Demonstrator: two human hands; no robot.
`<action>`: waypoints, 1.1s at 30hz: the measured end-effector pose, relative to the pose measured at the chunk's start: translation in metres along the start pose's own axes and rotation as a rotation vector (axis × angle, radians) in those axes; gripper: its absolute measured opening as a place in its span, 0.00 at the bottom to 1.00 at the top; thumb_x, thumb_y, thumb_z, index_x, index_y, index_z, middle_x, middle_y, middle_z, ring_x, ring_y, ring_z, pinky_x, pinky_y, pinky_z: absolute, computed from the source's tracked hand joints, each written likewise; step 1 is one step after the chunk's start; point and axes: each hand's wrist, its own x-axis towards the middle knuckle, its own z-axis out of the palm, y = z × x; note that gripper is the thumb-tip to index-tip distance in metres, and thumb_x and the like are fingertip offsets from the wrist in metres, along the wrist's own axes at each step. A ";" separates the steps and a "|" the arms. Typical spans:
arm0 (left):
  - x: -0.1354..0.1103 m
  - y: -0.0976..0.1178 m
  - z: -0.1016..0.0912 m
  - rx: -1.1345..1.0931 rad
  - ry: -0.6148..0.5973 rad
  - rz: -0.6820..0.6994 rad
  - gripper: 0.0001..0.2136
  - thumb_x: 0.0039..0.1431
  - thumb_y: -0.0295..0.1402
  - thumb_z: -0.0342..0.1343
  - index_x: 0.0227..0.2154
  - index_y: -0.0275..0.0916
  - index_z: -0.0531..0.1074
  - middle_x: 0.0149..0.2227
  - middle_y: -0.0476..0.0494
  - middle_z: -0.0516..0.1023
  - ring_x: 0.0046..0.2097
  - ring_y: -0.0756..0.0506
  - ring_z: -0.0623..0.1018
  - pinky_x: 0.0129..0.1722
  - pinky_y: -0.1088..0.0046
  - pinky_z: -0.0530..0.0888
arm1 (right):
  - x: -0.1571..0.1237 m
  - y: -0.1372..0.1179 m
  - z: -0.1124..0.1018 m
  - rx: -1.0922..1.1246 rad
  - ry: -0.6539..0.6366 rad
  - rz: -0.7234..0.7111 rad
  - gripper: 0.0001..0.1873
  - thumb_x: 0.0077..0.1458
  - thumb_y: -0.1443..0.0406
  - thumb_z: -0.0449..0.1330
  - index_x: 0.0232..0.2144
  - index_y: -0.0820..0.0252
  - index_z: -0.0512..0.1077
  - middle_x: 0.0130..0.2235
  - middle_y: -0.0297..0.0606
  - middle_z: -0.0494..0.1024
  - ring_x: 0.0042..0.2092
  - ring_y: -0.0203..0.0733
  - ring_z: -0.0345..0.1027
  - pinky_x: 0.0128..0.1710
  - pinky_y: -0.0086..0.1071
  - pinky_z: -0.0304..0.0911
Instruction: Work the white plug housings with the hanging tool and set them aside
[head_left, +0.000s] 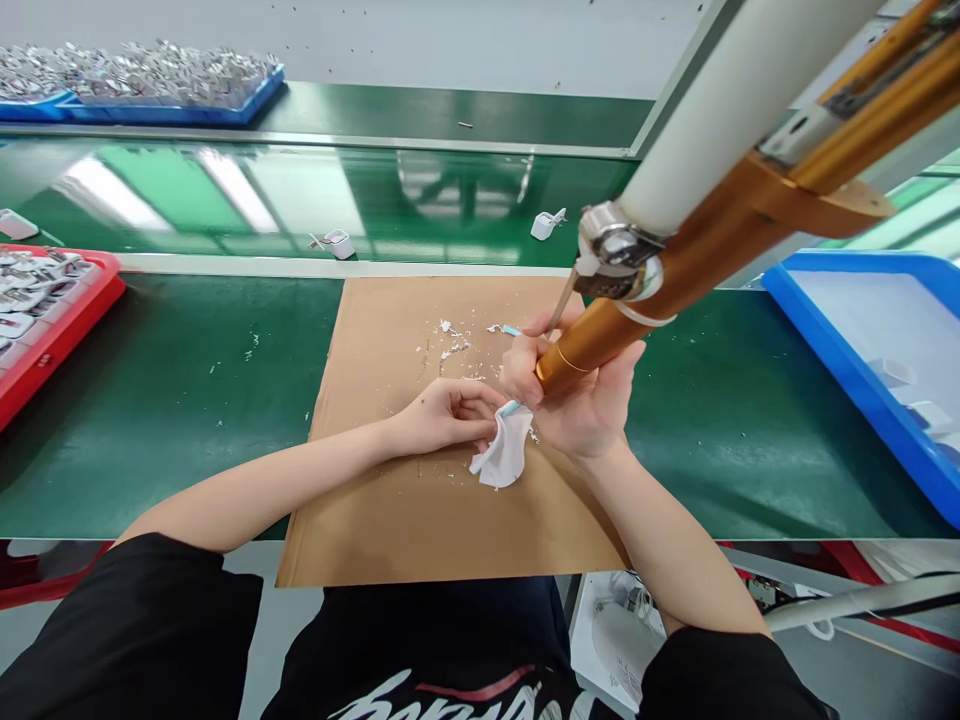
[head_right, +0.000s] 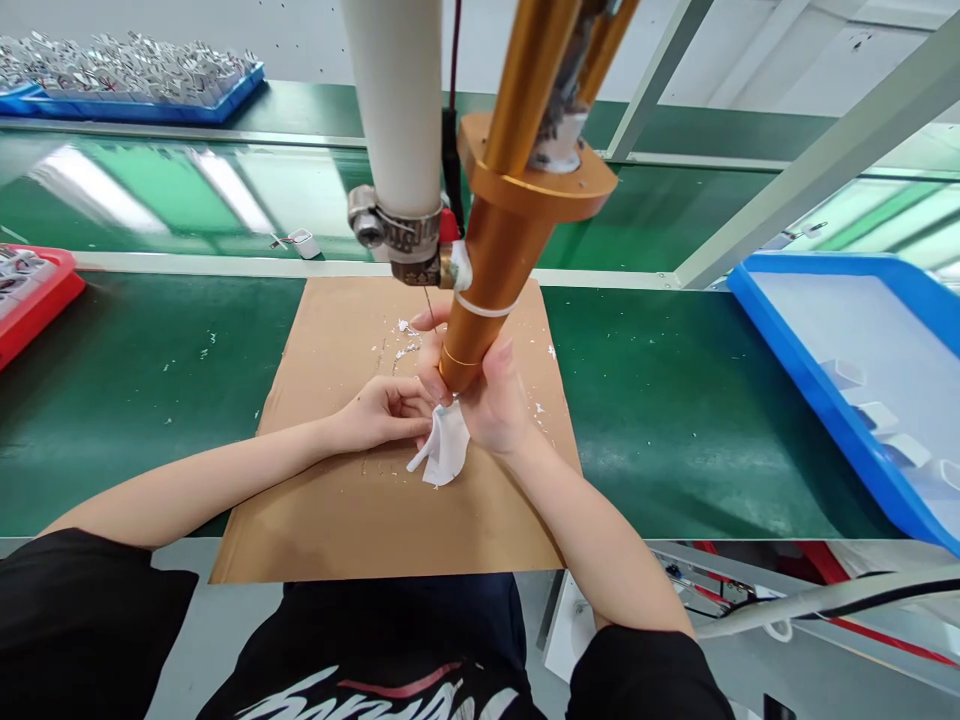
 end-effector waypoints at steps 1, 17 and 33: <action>-0.001 0.001 0.002 0.060 0.013 0.012 0.11 0.55 0.37 0.60 0.37 0.35 0.73 0.27 0.46 0.78 0.27 0.50 0.77 0.30 0.74 0.76 | 0.000 0.000 0.000 0.009 -0.024 -0.005 0.27 0.56 0.42 0.42 0.39 0.56 0.64 0.17 0.27 0.60 0.17 0.30 0.47 0.17 0.27 0.49; 0.008 -0.001 -0.039 1.518 0.329 0.809 0.09 0.61 0.34 0.52 0.28 0.41 0.74 0.22 0.50 0.74 0.27 0.50 0.70 0.27 0.73 0.63 | 0.007 0.003 -0.012 -0.115 0.159 0.003 0.28 0.54 0.40 0.43 0.35 0.56 0.65 0.16 0.27 0.59 0.17 0.29 0.47 0.19 0.28 0.46; 0.150 0.026 -0.115 1.175 0.571 0.282 0.21 0.55 0.26 0.50 0.54 0.35 0.63 0.55 0.34 0.67 0.57 0.37 0.65 0.57 0.54 0.63 | 0.009 0.006 -0.027 -0.120 0.231 -0.009 0.29 0.54 0.40 0.43 0.34 0.58 0.65 0.16 0.27 0.59 0.17 0.29 0.46 0.20 0.28 0.44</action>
